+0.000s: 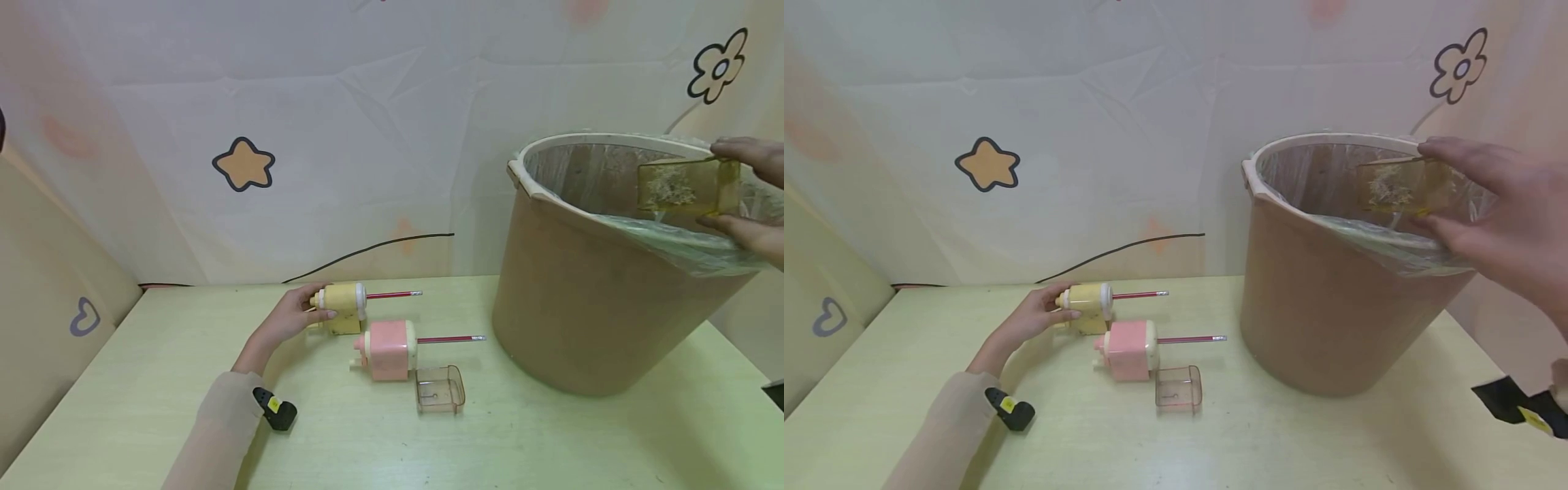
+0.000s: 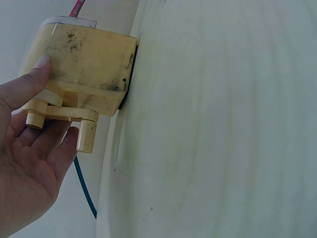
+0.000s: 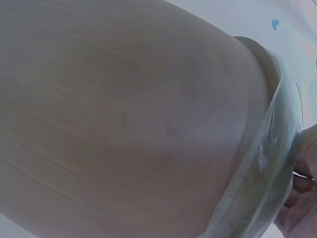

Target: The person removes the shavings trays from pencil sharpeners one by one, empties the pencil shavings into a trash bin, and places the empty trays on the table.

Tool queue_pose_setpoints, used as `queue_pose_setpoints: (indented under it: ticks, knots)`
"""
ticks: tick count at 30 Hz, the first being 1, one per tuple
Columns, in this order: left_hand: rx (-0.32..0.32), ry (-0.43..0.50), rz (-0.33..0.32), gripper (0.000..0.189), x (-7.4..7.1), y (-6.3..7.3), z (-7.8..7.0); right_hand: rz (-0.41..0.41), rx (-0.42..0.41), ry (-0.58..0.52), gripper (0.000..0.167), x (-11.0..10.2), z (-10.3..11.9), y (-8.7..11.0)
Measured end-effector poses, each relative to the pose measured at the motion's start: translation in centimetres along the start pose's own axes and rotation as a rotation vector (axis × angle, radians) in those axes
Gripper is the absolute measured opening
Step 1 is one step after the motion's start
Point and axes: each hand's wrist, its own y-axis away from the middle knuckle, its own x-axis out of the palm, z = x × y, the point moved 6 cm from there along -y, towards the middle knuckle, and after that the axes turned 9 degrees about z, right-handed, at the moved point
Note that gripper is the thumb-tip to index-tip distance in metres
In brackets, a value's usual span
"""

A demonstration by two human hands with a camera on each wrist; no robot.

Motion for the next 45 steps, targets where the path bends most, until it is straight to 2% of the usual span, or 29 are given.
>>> queue_pose_setpoints:
  ticks: [3,6,7,8,9,10,11,13,14,16,17,18,20,21,23,24,26,31,33,35,39,45]
  knots:
    - [0.0,0.005,-0.001,0.057,0.0,0.0,0.0,-0.049,-0.069,0.023,0.101,-1.0,3.6,-0.4]
    - [-0.001,0.01,-0.001,0.057,0.1,0.1,-0.1,-0.071,-0.111,0.058,0.095,-1.4,4.9,-0.4]
    - [0.0,0.009,-0.002,0.057,0.1,0.1,-0.1,-0.068,-0.118,0.062,0.079,-1.3,4.5,-0.4]
    - [0.0,0.01,-0.002,0.057,0.1,0.1,-0.1,-0.066,-0.118,0.066,0.079,-1.0,3.4,-0.3]
    - [0.002,0.01,-0.002,0.057,0.1,0.1,-0.1,-0.071,-0.121,0.046,0.065,-0.8,2.4,-0.3]
    - [0.003,0.01,-0.002,0.057,0.1,0.1,-0.1,-0.078,-0.168,0.061,0.063,-0.2,-0.7,-0.2]
    - [0.005,0.01,-0.001,0.057,0.1,0.1,-0.1,-0.062,-0.155,0.041,0.058,0.6,-4.0,0.0]
    - [0.009,0.01,-0.001,0.057,0.1,0.0,-0.1,-0.054,-0.24,0.108,0.072,2.0,-10.5,0.2]
    - [0.011,0.012,-0.001,0.057,0.1,0.0,-0.1,-0.032,-0.239,0.12,0.076,2.4,-12.4,0.4]
    - [0.012,0.012,-0.001,0.057,0.1,0.0,-0.1,-0.007,-0.252,0.154,0.086,2.6,-13.9,0.6]
    - [0.012,0.012,0.0,0.057,0.1,0.0,-0.1,-0.003,-0.215,0.144,0.078,2.2,-11.9,0.6]
    - [0.013,0.012,0.0,0.057,0.1,0.0,-0.1,-0.023,-0.236,0.166,0.067,1.6,-9.2,0.5]
    - [0.012,0.01,-0.001,0.057,0.1,0.0,0.0,-0.035,-0.185,0.108,0.049,0.1,-2.4,0.4]
    - [0.012,0.007,-0.001,0.056,0.1,0.0,0.0,-0.065,-0.208,0.098,0.051,-0.5,0.1,0.3]
    - [0.01,0.004,-0.001,0.056,0.1,0.0,0.0,-0.083,-0.238,0.119,0.075,-1.3,4.0,0.1]
    - [0.009,0.003,-0.001,0.056,0.0,0.0,0.0,-0.079,-0.252,0.127,0.073,-1.5,5.0,0.1]
    - [0.005,0.003,-0.001,0.056,0.0,0.0,0.1,-0.063,-0.278,0.156,0.069,-1.6,5.2,0.1]
    - [-0.005,0.004,-0.002,0.057,0.1,0.0,0.2,-0.066,-0.354,0.217,0.057,-1.0,3.1,0.4]
    - [-0.008,0.003,-0.004,0.057,0.1,0.0,0.2,-0.098,-0.396,0.213,0.053,-0.9,3.3,0.4]
    - [-0.009,0.004,-0.006,0.057,0.1,0.1,0.2,-0.151,-0.416,0.164,0.048,-0.8,3.9,0.3]
    - [-0.008,0.006,-0.006,0.057,0.1,0.1,0.1,-0.254,-0.423,0.105,0.036,-0.6,4.9,0.2]
    - [-0.011,0.003,-0.004,0.057,0.0,0.1,0.2,-0.239,-0.426,0.129,0.029,-0.8,5.4,0.4]
